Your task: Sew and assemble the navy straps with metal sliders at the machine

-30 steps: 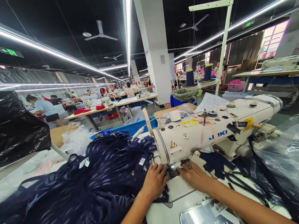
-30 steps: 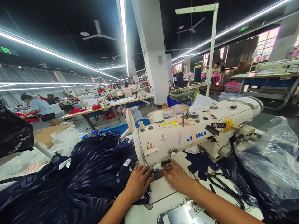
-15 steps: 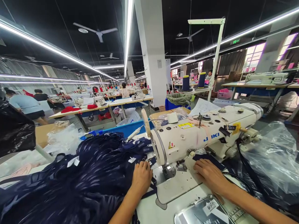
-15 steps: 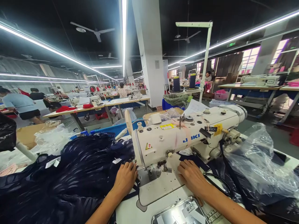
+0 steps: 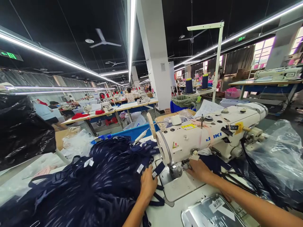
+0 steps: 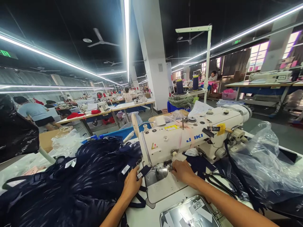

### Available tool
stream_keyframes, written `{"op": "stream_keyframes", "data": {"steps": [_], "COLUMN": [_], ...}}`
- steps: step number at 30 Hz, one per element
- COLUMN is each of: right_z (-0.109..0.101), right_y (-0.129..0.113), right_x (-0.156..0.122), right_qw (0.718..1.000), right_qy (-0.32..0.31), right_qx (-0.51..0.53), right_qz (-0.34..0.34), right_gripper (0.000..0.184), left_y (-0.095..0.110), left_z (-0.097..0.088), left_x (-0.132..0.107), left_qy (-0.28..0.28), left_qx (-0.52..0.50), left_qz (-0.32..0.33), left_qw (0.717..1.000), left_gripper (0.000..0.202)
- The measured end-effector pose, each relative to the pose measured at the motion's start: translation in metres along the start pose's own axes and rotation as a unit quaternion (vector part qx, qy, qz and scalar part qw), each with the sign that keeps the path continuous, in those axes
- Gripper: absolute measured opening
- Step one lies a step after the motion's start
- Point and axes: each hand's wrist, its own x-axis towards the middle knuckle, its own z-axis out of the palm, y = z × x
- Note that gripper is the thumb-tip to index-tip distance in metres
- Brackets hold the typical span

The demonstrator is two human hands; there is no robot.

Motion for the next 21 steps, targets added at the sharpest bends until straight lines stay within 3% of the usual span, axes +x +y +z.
{"op": "stream_keyframes", "data": {"steps": [6,11,14,18,21], "right_z": [0.022,0.030,0.032,0.031,0.022], "right_y": [-0.044,-0.075,-0.090,-0.090,-0.069], "right_x": [-0.009,0.010,0.014,0.002,-0.010], "right_qw": [0.992,0.984,0.980,0.970,0.971], "right_qy": [-0.043,-0.057,-0.082,-0.150,-0.146], "right_qx": [0.116,0.163,0.180,0.191,0.186], "right_qz": [0.003,0.046,0.035,-0.020,-0.034], "right_gripper": [0.020,0.021,0.020,0.023,0.021], "left_y": [0.003,0.011,0.012,0.009,0.006], "left_z": [-0.002,-0.001,0.001,0.001,-0.004], "left_x": [-0.016,-0.037,-0.045,-0.048,-0.055], "left_qy": [-0.009,0.004,0.025,0.062,0.083], "left_qx": [-0.162,-0.284,-0.323,-0.349,-0.362], "left_qz": [-0.035,-0.044,-0.048,-0.043,-0.020], "left_qw": [0.986,0.958,0.945,0.934,0.928], "left_gripper": [0.010,0.016,0.016,0.018,0.020]}}
